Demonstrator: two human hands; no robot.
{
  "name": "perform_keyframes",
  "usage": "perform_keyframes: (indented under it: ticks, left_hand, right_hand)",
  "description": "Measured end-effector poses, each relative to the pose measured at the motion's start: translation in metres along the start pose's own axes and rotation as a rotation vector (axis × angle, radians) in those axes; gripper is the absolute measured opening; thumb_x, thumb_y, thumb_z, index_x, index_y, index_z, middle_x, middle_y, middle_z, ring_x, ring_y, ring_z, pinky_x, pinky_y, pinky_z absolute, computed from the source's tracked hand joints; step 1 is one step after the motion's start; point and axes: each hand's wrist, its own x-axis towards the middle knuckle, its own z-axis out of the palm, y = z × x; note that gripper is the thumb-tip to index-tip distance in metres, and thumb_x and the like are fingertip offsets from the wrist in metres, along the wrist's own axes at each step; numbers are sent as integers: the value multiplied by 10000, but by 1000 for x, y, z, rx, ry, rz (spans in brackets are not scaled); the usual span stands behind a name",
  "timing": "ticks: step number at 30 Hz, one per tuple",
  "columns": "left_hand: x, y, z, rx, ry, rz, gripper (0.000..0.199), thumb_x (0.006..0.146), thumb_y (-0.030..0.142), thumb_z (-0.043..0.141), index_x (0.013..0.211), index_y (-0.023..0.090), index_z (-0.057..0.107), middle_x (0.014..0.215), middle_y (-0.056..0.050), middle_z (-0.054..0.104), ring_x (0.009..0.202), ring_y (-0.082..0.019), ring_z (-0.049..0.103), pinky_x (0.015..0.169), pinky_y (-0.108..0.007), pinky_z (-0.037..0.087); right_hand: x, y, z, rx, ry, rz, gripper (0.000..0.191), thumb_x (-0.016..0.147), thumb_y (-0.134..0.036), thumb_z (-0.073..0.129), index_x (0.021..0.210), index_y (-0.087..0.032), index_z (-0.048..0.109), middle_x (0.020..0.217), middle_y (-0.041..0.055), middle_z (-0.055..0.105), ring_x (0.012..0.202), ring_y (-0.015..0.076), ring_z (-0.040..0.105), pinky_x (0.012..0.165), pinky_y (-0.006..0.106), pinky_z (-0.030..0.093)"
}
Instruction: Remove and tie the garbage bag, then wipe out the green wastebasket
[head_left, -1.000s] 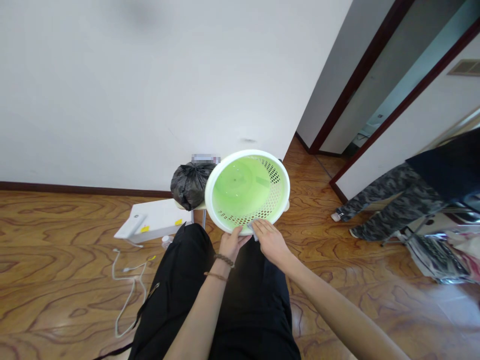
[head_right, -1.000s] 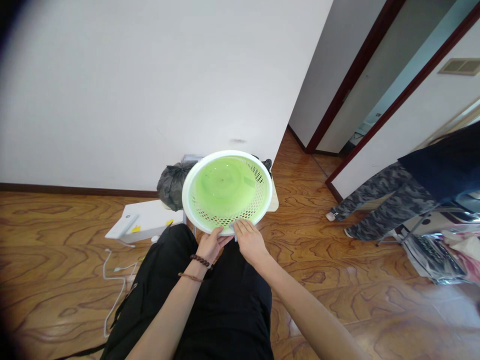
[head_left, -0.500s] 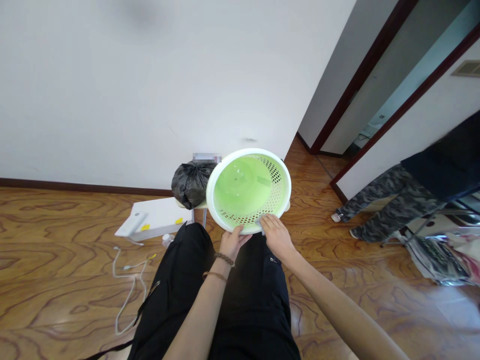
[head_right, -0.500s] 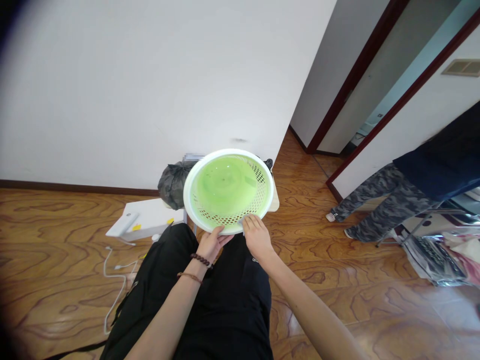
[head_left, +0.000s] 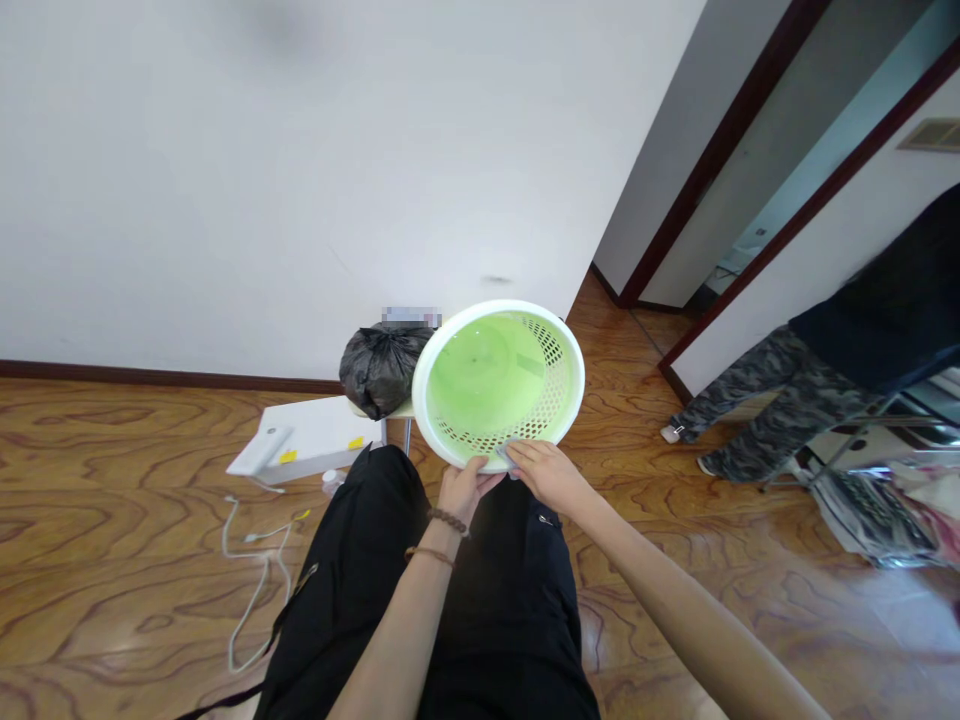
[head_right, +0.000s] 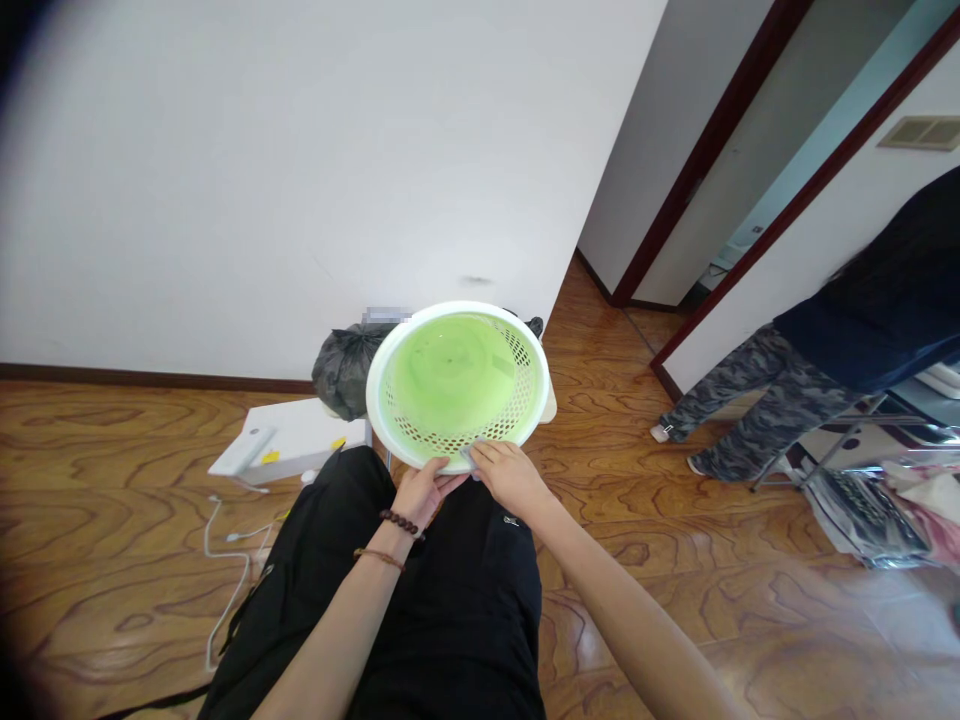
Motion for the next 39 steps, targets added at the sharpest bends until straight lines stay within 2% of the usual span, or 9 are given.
perform_keyframes:
  ticks: [5, 11, 17, 23, 26, 29, 33, 36, 39]
  left_hand:
    - [2, 3, 0, 11, -1, 7, 287, 724, 48, 607, 1006, 40, 559, 983, -189, 689, 861, -294, 684, 811, -490, 554]
    - [0, 7, 3, 6, 18, 6, 249, 733, 38, 586, 980, 37, 554, 957, -194, 691, 828, -287, 689, 798, -483, 559]
    - [1, 7, 2, 31, 15, -15, 242, 737, 51, 583, 978, 32, 565, 904, -186, 699, 783, -268, 693, 777, -468, 566]
    - [1, 10, 4, 6, 6, -6, 312, 733, 62, 604, 1038, 62, 538, 1008, -189, 681, 825, -269, 690, 788, -460, 565]
    - [3, 7, 2, 0, 8, -3, 310, 729, 67, 614, 1031, 66, 544, 1008, -184, 682, 820, -258, 690, 783, -451, 567]
    - [3, 3, 0, 21, 13, -4, 261, 735, 71, 608, 993, 57, 575, 952, -171, 696, 773, -225, 692, 762, -409, 574]
    - [1, 1, 1, 61, 31, -14, 209, 737, 67, 597, 945, 50, 609, 902, -156, 704, 725, -198, 689, 725, -368, 582]
    - [0, 1, 1, 53, 12, -20, 244, 728, 69, 605, 972, 53, 610, 938, -161, 702, 783, -226, 691, 750, -393, 577]
    - [0, 2, 1, 38, 5, -20, 275, 725, 77, 613, 999, 55, 598, 976, -168, 696, 815, -245, 692, 785, -407, 568]
  right_hand:
    - [-5, 12, 4, -44, 76, -52, 361, 924, -195, 446, 1269, -145, 542, 1255, 94, 588, 1197, 204, 480, 1027, 380, 374]
    - [-8, 3, 11, -72, 167, 61, 354, 928, -158, 402, 1239, -136, 572, 1246, 90, 594, 1206, 208, 465, 1062, 393, 339]
    - [-3, -13, 19, -73, 137, 42, 366, 937, -164, 378, 1253, -111, 555, 1265, 90, 580, 1191, 193, 478, 1065, 349, 334]
    - [-1, 2, 5, -136, 163, 136, 361, 900, -105, 397, 1205, -99, 589, 1237, 107, 597, 1211, 214, 463, 1093, 373, 293]
    - [3, 0, 7, -130, 154, 178, 344, 898, -106, 402, 1170, -107, 612, 1209, 111, 614, 1203, 214, 477, 1086, 378, 305]
    - [6, -14, 17, -66, 118, 155, 343, 919, -137, 382, 1175, -121, 609, 1200, 103, 622, 1169, 192, 511, 1064, 349, 341]
    - [6, -25, 25, -11, 103, 83, 390, 953, -245, 365, 1264, -86, 539, 1269, 121, 574, 1206, 193, 485, 1066, 338, 343]
    - [5, -20, 24, -24, 90, 54, 416, 946, -299, 405, 1288, -90, 518, 1289, 139, 555, 1217, 211, 479, 1055, 367, 361]
    - [2, -10, 21, -56, 78, 29, 392, 942, -270, 419, 1281, -106, 529, 1283, 139, 560, 1213, 207, 486, 1055, 379, 365]
